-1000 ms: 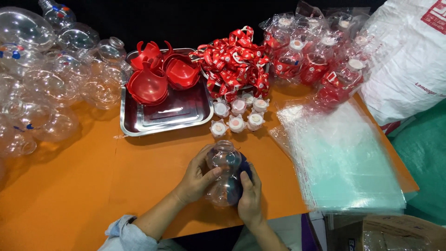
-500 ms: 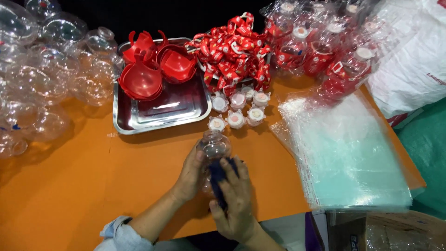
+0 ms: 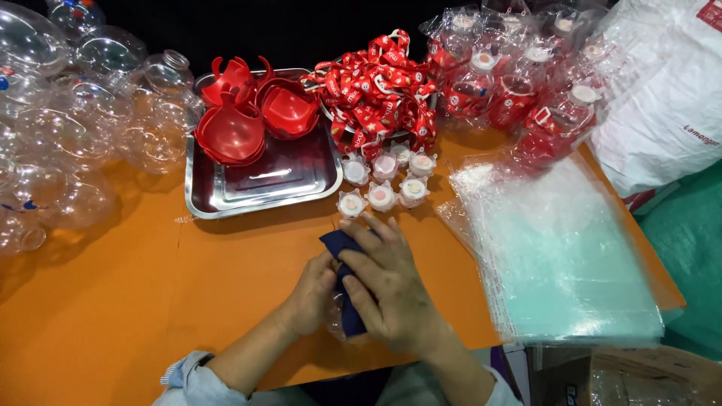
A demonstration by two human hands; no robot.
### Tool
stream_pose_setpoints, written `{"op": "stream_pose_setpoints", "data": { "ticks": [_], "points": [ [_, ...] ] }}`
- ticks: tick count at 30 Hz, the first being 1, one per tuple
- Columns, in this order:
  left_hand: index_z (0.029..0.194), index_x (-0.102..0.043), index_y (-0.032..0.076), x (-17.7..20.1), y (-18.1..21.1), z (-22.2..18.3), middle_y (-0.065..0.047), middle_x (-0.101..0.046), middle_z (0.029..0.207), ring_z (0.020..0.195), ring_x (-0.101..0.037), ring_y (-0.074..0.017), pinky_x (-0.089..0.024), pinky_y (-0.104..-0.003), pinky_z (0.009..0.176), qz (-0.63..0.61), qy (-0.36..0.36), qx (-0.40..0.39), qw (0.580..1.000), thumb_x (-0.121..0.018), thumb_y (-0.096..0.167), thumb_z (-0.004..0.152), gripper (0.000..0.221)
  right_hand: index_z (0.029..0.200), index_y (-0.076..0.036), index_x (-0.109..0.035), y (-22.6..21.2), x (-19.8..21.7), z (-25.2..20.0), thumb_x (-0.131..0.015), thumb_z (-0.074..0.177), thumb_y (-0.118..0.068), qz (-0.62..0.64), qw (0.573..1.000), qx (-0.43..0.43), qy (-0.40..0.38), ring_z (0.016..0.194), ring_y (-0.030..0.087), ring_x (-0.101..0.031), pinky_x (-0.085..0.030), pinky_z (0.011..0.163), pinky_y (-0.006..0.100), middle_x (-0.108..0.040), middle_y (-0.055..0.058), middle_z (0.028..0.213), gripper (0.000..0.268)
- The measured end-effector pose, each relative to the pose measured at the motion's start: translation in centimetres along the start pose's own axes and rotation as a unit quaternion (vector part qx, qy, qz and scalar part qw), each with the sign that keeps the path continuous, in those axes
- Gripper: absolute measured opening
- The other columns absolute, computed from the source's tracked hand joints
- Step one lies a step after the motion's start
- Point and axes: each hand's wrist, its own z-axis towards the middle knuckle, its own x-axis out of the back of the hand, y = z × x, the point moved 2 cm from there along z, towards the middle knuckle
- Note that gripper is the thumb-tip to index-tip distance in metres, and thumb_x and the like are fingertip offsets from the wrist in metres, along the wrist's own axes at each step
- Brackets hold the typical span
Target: Cleaning plastic bottles with a cloth and assembling them with red bases and lanyards
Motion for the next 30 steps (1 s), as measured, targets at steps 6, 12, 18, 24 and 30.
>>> {"op": "stream_pose_setpoints", "data": {
  "ticks": [6, 12, 18, 24, 30],
  "points": [
    [0.132, -0.055, -0.002, -0.7, 2.8, 0.5, -0.006, -0.064, 0.108, 0.095, -0.060, -0.0166, -0.050, -0.032, 0.085, -0.004, -0.022, -0.020, 1.000, -0.066, 0.058, 0.089, 0.075, 0.125, -0.003, -0.062, 5.1, -3.0, -1.8, -0.046, 0.104, -0.032, 0.296, 0.926, -0.201, 0.118, 0.111, 0.021, -0.063, -0.049, 0.095, 0.032, -0.064, 0.009, 0.125, 0.040],
    [0.121, -0.059, -0.001, -0.3, 2.8, 0.7, -0.006, -0.067, 0.106, 0.092, -0.064, -0.0172, -0.053, -0.030, 0.080, 0.000, -0.045, -0.017, 0.999, -0.061, 0.055, 0.093, 0.062, 0.128, -0.009, -0.064, 5.6, -4.1, -3.8, -0.025, 0.106, -0.044, 0.386, 0.849, -0.338, 0.126, 0.115, 0.021, -0.066, -0.050, 0.104, 0.032, -0.071, 0.012, 0.120, 0.056],
    [0.114, -0.068, 0.001, 0.0, 2.5, 0.9, -0.006, -0.064, 0.099, 0.090, -0.061, -0.0195, -0.048, -0.032, 0.079, 0.067, -0.016, -0.045, 0.997, -0.067, 0.052, 0.087, 0.057, 0.144, -0.004, -0.047, 2.3, -4.2, -4.4, -0.035, 0.102, -0.055, 0.484, 0.804, -0.289, 0.189, 0.121, 0.025, -0.061, -0.050, 0.104, 0.038, -0.062, 0.015, 0.129, 0.067],
    [0.100, -0.074, 0.005, 0.8, 1.2, 1.1, -0.002, -0.060, 0.092, 0.082, -0.059, -0.0149, -0.049, -0.027, 0.070, 0.051, 0.022, 0.014, 0.998, -0.072, 0.049, 0.086, 0.045, 0.129, -0.008, -0.057, 1.3, -4.0, -5.5, -0.027, 0.103, -0.052, 0.227, 0.907, -0.330, 0.133, 0.110, 0.024, -0.068, -0.054, 0.094, 0.035, -0.069, 0.011, 0.118, 0.059],
    [0.123, -0.071, 0.007, 1.3, 0.4, 1.2, -0.008, -0.077, 0.111, 0.097, -0.073, -0.0188, -0.059, -0.029, 0.078, 0.055, 0.045, 0.050, 0.996, -0.076, 0.043, 0.083, 0.054, 0.128, -0.007, -0.055, -0.4, -3.5, -5.1, -0.056, 0.095, -0.045, 0.126, 0.929, -0.312, 0.152, 0.105, 0.022, -0.064, -0.052, 0.092, 0.034, -0.063, 0.009, 0.114, 0.051]
  ]
}}
